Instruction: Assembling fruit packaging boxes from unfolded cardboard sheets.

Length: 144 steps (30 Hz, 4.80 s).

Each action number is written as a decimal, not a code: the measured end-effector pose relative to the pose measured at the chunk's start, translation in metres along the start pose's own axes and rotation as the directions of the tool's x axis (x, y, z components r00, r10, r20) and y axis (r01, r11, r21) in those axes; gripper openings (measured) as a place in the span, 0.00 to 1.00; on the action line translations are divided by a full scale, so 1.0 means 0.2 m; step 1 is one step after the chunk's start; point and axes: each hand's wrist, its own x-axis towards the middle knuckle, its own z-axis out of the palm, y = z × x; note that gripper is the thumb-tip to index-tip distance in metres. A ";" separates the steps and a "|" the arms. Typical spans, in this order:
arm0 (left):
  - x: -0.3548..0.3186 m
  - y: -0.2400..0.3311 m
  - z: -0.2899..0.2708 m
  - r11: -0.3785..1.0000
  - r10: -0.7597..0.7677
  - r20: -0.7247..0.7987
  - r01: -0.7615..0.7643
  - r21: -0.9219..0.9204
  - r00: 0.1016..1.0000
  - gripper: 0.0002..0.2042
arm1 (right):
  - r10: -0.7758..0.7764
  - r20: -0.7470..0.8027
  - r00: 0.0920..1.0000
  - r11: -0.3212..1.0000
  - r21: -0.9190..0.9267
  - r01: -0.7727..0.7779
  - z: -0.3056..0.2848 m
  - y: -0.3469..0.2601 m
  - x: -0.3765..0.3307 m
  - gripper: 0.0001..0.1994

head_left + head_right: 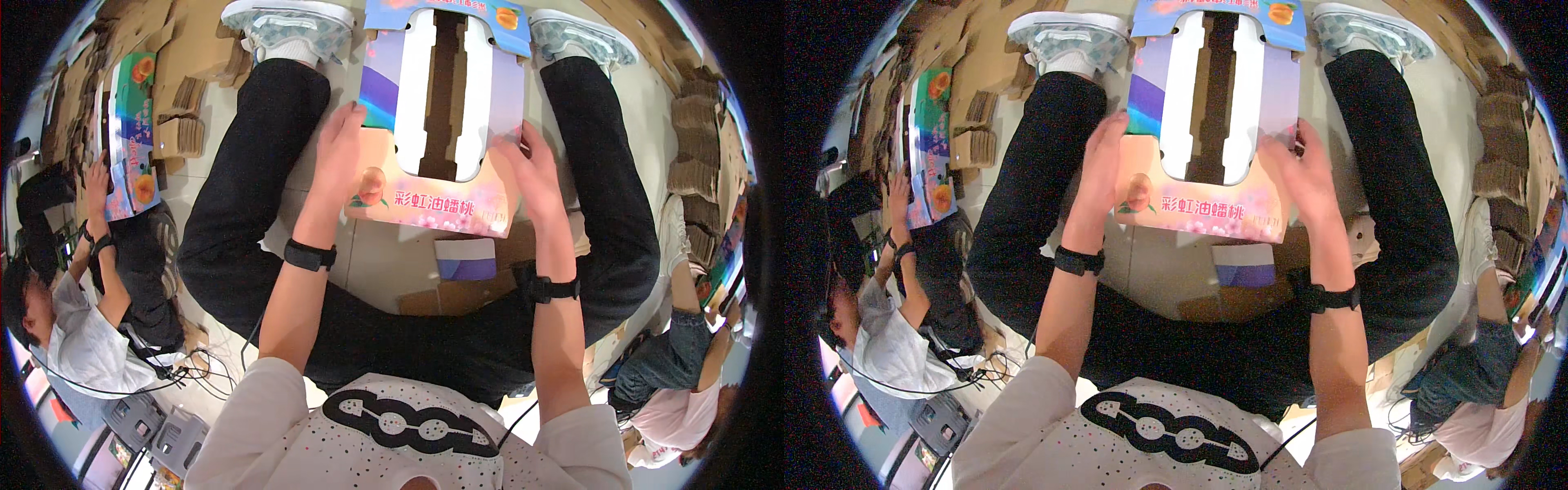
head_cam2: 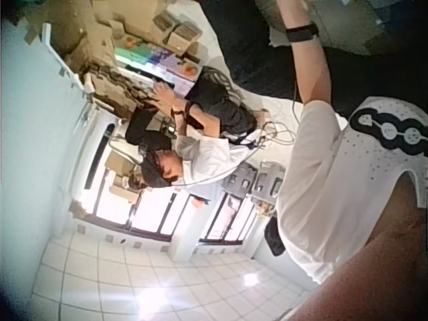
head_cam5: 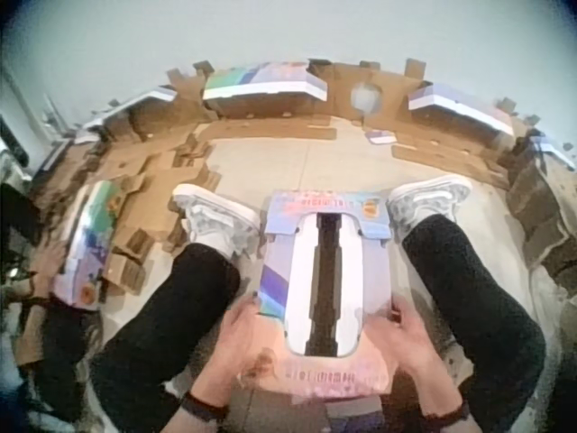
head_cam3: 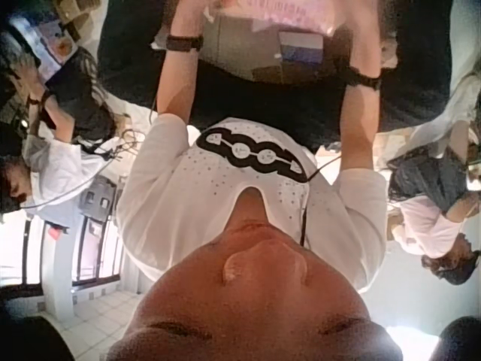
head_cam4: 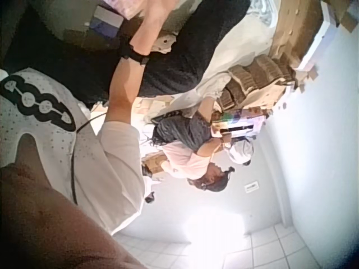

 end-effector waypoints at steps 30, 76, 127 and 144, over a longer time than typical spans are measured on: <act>-0.02 0.08 -0.03 0.989 0.125 -0.063 -0.129 -0.069 0.990 0.31 | -0.123 -0.209 0.970 0.992 -0.058 0.114 0.07 0.01 0.01 0.41; 0.08 -0.16 -0.05 0.921 0.338 -0.151 -0.294 0.255 0.929 0.28 | -0.229 -0.062 0.971 0.776 -0.614 0.144 0.11 -0.07 -0.09 0.45; -0.04 -0.16 0.00 0.777 0.597 -0.283 -0.454 0.436 0.751 0.31 | -0.570 -0.276 0.774 0.633 -0.748 0.200 0.04 0.06 0.01 0.37; -0.05 -0.02 -0.10 0.399 0.702 0.173 -0.582 0.708 0.691 0.30 | -0.341 -0.146 0.929 0.777 -0.600 0.191 0.03 -0.05 -0.08 0.47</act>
